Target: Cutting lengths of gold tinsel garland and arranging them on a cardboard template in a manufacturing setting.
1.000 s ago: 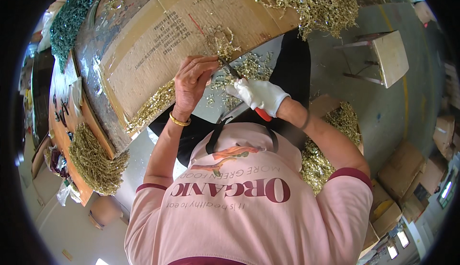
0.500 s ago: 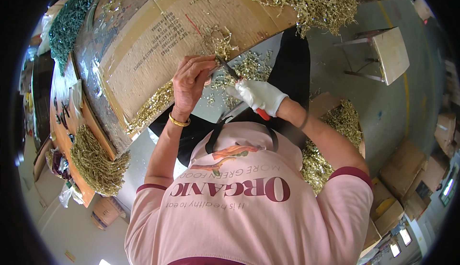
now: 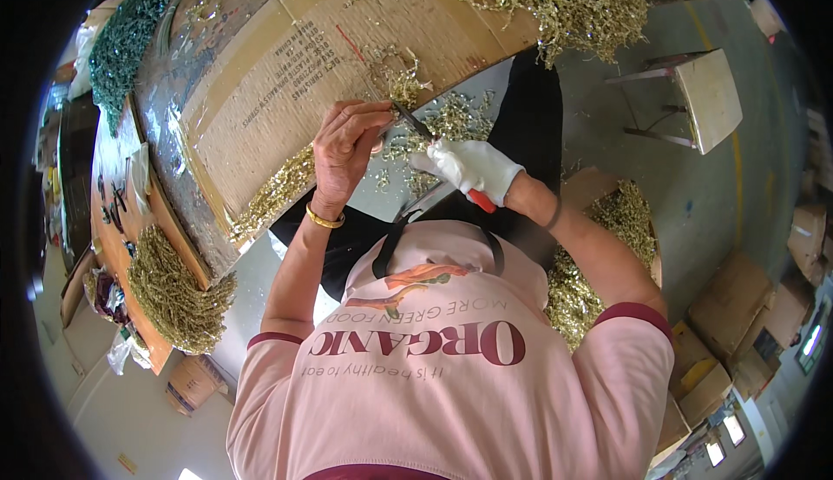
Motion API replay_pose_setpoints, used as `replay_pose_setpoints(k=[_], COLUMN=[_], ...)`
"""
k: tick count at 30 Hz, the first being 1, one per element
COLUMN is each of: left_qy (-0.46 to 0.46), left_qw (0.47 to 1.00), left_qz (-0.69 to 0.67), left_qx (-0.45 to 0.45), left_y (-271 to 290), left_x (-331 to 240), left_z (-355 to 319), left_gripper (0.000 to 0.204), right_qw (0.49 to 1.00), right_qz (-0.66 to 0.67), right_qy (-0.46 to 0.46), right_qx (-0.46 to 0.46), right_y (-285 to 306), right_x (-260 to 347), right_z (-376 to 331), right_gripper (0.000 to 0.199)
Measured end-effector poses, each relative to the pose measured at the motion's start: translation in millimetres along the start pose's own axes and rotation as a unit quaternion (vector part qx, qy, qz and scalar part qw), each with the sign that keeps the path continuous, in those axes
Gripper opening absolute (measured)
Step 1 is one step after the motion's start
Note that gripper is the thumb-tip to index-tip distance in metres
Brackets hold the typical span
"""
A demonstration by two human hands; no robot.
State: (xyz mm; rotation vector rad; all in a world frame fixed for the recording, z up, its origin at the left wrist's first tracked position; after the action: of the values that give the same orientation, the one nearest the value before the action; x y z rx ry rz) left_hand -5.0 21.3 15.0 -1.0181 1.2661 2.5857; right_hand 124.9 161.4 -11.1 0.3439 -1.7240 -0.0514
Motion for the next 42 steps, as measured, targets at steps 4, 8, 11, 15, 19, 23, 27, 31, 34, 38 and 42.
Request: replay_pose_setpoints(k=[4, 8, 11, 15, 19, 23, 27, 31, 34, 38, 42], left_qy=[0.012, 0.009, 0.005, 0.003, 0.003, 0.004, -0.008, 0.004, 0.002, -0.009, -0.012], left_qw=[1.0, 1.0, 1.0, 1.0, 1.0, 1.0, 1.0, 1.0, 1.0, 1.0, 1.0], left_qz=[-0.006, -0.004, -0.002, 0.004, 0.0, 0.001, 0.002, -0.001, -0.002, 0.006, 0.0], left_qx=[-0.002, -0.002, 0.004, 0.004, 0.009, 0.01, 0.001, 0.013, 0.009, -0.004, 0.007], left_y=[-0.1, -0.5, 0.2, 0.4, 0.4, 0.2, -0.1, 0.2, 0.7, -0.7, -0.4], left_x=[0.4, 0.1, 0.1, -0.5, -0.4, 0.1, 0.4, 0.4, -0.9, 0.1, 0.5], left_z=[-1.1, -0.4, -0.3, -0.7, -0.3, -0.6, -0.9, -1.4, -0.5, -0.1, 0.9], left_gripper=[0.018, 0.018, 0.018, 0.018, 0.019, 0.019, 0.02, 0.019, 0.02, 0.02, 0.021], right_qw=[0.989, 0.895, 0.877, 0.909, 0.922, 0.923, 0.934, 0.927, 0.927, 0.903, 0.908], right_qz=[0.017, 0.367, 0.369, 0.297, 0.278, 0.287, 0.231, 0.222, 0.245, 0.312, 0.328], right_qy=[-0.149, -0.25, -0.306, -0.293, -0.27, -0.253, -0.268, -0.303, -0.284, -0.295, -0.261], right_qx=[0.001, -0.032, -0.013, 0.013, 0.016, 0.04, 0.041, 0.002, -0.018, -0.005, 0.005], right_y=[-2.3, -11.0, -15.9, -12.7, -6.9, -4.6, -3.7, -2.3, -6.0, -7.4, -6.5], right_x=[-2.4, -21.2, -17.5, -16.1, -17.5, -19.9, -20.5, -9.5, -23.9, -18.1, -13.5], right_z=[0.6, -3.4, -7.5, -6.0, -5.3, -3.5, -3.0, -3.4, -4.6, -5.4, -7.3], right_gripper=[0.022, 0.044, 0.046, 0.045, 0.042, 0.04, 0.029, 0.03, 0.033, 0.042, 0.045])
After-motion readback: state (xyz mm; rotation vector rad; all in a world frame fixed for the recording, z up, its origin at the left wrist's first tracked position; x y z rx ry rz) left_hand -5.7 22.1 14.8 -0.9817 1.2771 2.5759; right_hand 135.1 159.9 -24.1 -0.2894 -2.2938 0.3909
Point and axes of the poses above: each hand's wrist, its own z-axis towards the middle knuckle, its own y-axis out of the back of the hand, x = y × z, the point moved 3 cm from there along z, towards the middle knuckle, and after that the axes turned 4 degrees about z, right-handed, at the moved point
